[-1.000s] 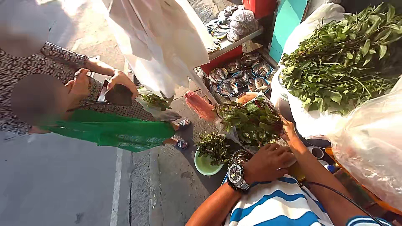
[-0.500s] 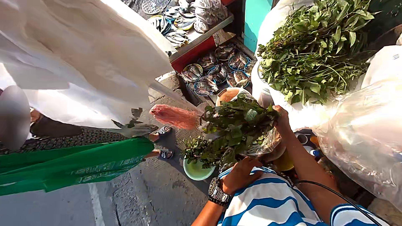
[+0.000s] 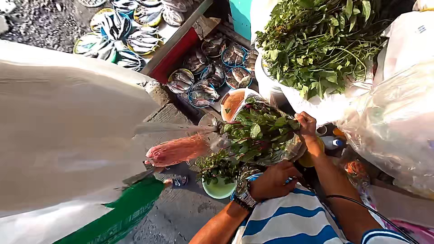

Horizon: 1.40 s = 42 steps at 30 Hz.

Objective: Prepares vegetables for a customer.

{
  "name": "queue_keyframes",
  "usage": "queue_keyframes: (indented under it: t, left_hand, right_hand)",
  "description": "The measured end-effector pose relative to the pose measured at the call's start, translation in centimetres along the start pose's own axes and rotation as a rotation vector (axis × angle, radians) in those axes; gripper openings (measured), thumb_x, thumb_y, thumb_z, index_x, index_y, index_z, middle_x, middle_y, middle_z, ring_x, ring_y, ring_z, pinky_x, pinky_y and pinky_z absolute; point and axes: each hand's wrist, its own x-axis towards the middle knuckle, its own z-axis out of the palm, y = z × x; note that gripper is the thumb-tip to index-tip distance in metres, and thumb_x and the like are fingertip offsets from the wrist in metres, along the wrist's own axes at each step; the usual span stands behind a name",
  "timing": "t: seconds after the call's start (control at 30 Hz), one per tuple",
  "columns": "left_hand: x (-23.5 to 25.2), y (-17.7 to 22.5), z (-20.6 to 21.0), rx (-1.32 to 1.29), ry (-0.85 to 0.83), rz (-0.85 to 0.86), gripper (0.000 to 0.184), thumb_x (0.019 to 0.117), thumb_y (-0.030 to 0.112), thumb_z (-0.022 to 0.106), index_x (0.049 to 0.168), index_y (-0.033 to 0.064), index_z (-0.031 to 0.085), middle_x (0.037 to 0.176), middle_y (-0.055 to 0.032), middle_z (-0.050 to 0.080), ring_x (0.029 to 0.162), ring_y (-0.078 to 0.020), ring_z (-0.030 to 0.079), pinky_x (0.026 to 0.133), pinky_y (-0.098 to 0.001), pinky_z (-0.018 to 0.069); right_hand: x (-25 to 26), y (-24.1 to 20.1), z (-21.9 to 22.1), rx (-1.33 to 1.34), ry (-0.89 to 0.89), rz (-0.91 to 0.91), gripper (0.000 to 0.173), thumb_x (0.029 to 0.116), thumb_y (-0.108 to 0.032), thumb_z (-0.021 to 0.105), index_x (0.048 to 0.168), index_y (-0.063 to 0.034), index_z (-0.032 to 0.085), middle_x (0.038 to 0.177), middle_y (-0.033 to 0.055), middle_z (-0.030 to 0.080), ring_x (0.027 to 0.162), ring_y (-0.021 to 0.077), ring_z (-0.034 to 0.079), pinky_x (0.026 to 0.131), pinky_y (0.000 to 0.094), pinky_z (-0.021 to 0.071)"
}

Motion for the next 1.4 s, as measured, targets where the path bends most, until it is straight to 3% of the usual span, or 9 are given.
queue_keyframes:
  t: [0.17,0.27,0.37,0.63,0.87,1.03,1.2,1.3,1.4]
  left_hand:
    - [4.2,-0.2,-2.2,0.324,0.396,-0.036,0.05,0.0865,0.014,0.076,0.132,0.0018,0.06,0.14,-0.0237,0.058,0.136,-0.045,0.048,0.108,-0.0512,0.0473]
    - [6.5,-3.0,-3.5,0.539,0.246,-0.197,0.087,0.0766,0.027,0.084,0.15,-0.0021,0.046,0.154,-0.0293,0.044,0.144,-0.0545,0.034,0.113,-0.061,0.0379]
    - [7.1,-5.0,-4.4,0.568,-0.065,-0.302,0.094,0.0818,0.026,0.081,0.158,-0.0018,0.033,0.161,-0.0281,0.033,0.15,-0.0531,0.023,0.119,-0.0654,0.0217]
    - [6.3,-6.3,-4.2,0.578,0.064,-0.149,0.076,0.0779,0.031,0.08,0.138,-0.0082,0.055,0.113,-0.0266,0.07,0.103,-0.0463,0.067,0.095,-0.0645,0.046]
    - [6.0,-3.8,-4.9,0.645,0.036,-0.021,0.109,0.0677,0.04,0.087,0.153,-0.0063,0.037,0.155,-0.0275,0.044,0.146,-0.0526,0.035,0.112,-0.0769,0.0219]
    - [5.2,-4.2,-3.1,0.585,0.179,-0.03,0.088,0.074,0.027,0.08,0.142,-0.0161,0.044,0.127,-0.0276,0.066,0.118,-0.0468,0.064,0.109,-0.0676,0.037]
    - [6.0,-2.1,-2.0,0.611,0.128,-0.127,0.086,0.0737,0.029,0.082,0.142,-0.0106,0.049,0.127,-0.0251,0.067,0.119,-0.0452,0.064,0.107,-0.0673,0.0388]
    - [6.7,-1.7,-1.6,0.653,0.08,-0.097,0.08,0.0718,0.048,0.08,0.128,-0.0054,0.063,0.121,-0.0196,0.071,0.114,-0.0388,0.067,0.102,-0.0615,0.0454]
    - [7.6,-1.1,-0.9,0.672,0.029,-0.079,0.068,0.0698,0.046,0.083,0.113,-0.0044,0.067,0.102,-0.0174,0.073,0.096,-0.0341,0.071,0.089,-0.0567,0.0519]
  right_hand:
    - [-2.9,-2.9,1.8,-0.516,0.072,-0.178,0.029,0.1006,-0.02,0.059,0.079,-0.0009,0.064,0.066,0.0037,0.056,0.061,0.0095,0.055,0.059,0.0288,0.0483]
    - [-4.9,-4.0,3.2,-0.683,0.134,-0.244,0.024,0.0969,-0.016,0.062,0.084,0.0033,0.07,0.069,0.0128,0.066,0.063,0.0215,0.066,0.061,0.0403,0.0565]
    - [-5.7,-4.4,3.9,-0.683,0.229,-0.147,0.025,0.0977,-0.013,0.062,0.082,0.0059,0.068,0.066,0.0132,0.062,0.059,0.0217,0.062,0.059,0.04,0.054]
    - [-7.8,-5.6,5.4,-0.683,0.348,-0.047,0.026,0.0942,-0.014,0.062,0.072,0.0,0.063,0.058,0.0093,0.057,0.053,0.0202,0.059,0.051,0.0368,0.049]
    - [-9.3,-6.1,4.7,-0.597,0.139,-0.145,0.019,0.0938,-0.01,0.064,0.094,0.0076,0.072,0.084,0.02,0.072,0.074,0.0323,0.073,0.065,0.05,0.0585]
    - [-9.8,-6.6,4.0,-0.511,0.196,-0.298,0.019,0.0939,-0.009,0.063,0.081,0.0037,0.068,0.069,0.0141,0.066,0.061,0.0235,0.066,0.055,0.0382,0.0552]
    - [-10.6,-7.6,1.8,-0.459,0.193,-0.313,0.022,0.096,-0.01,0.06,0.079,0.0026,0.067,0.067,0.012,0.063,0.059,0.0206,0.064,0.054,0.0352,0.0539]
    - [-10.6,-7.4,0.8,-0.46,0.224,-0.319,0.028,0.0982,-0.014,0.058,0.075,0.0001,0.062,0.064,0.0097,0.059,0.055,0.0169,0.059,0.05,0.0313,0.0501]
    - [-10.4,-7.4,-0.6,-0.447,0.227,-0.284,0.027,0.0982,-0.014,0.057,0.077,0.0005,0.066,0.063,0.0093,0.06,0.054,0.0166,0.058,0.051,0.0317,0.0496]
